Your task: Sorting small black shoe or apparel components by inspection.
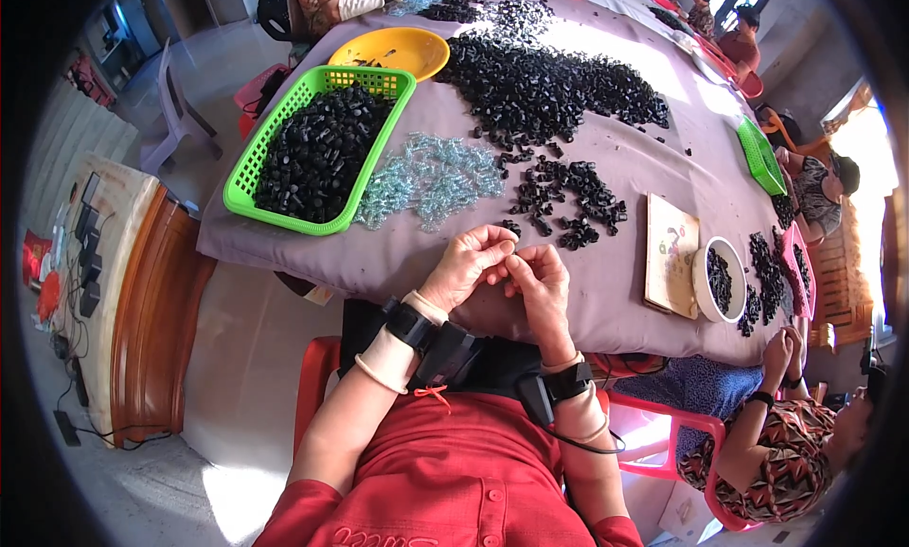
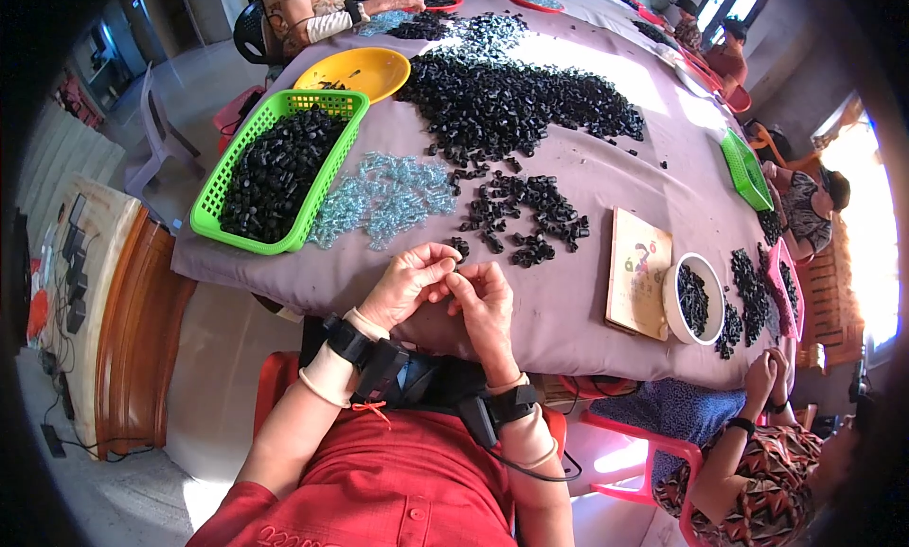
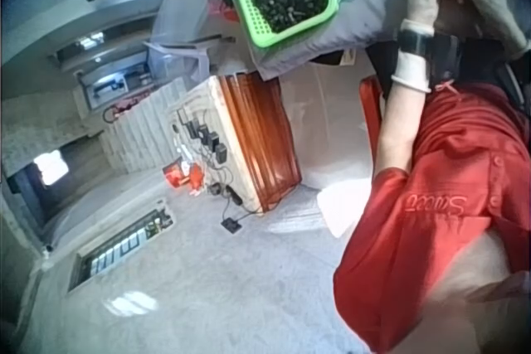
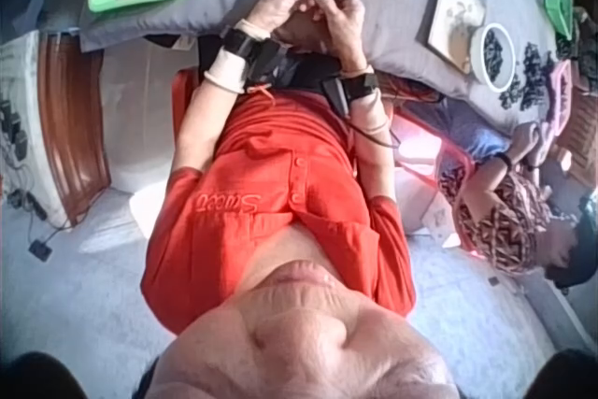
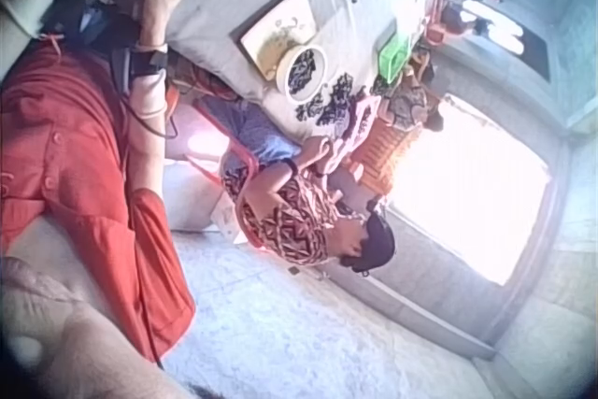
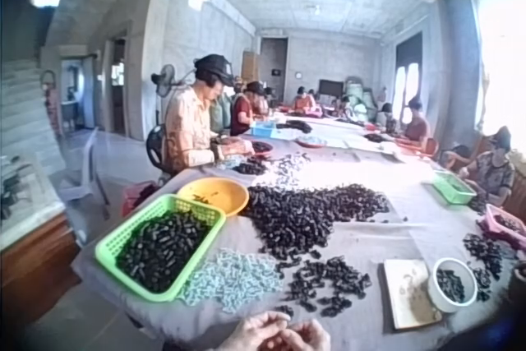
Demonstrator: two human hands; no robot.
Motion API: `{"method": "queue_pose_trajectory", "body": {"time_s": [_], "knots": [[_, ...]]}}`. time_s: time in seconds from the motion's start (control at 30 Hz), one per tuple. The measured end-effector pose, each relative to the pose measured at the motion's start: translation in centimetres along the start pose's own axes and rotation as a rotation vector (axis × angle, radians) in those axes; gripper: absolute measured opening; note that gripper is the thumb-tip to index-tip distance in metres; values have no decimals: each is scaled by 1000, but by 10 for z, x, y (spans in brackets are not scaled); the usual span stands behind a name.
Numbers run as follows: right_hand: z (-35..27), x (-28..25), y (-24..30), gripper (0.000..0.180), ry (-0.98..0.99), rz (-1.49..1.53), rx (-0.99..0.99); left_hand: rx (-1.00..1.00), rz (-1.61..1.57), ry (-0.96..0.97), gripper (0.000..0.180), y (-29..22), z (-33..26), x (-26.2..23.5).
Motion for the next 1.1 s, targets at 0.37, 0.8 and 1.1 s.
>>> {"method": "queue_pose_trajectory", "body": {"time_s": [0.37, 0.8, 1.1], "knots": [[3, 11, 5, 16, 54, 19, -78, -21, -74, 77, 17, 3, 1, -1], [7, 20, 1, 25, 199, -95, -2, -48, -235, 17, 21, 2, -3, -3], [7, 18, -2, 21, 168, -134, -46, -47, -276, 78, 21, 5, -3, -1]]}}
Point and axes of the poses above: each hand's wrist, its own z-axis towards the middle knuckle, its own x-axis out of the palm, y = z × x, the point moved 8 cm from there along z, towards the middle knuckle, and after that the axes turned 4 degrees about -y, right-handed, at the moved point
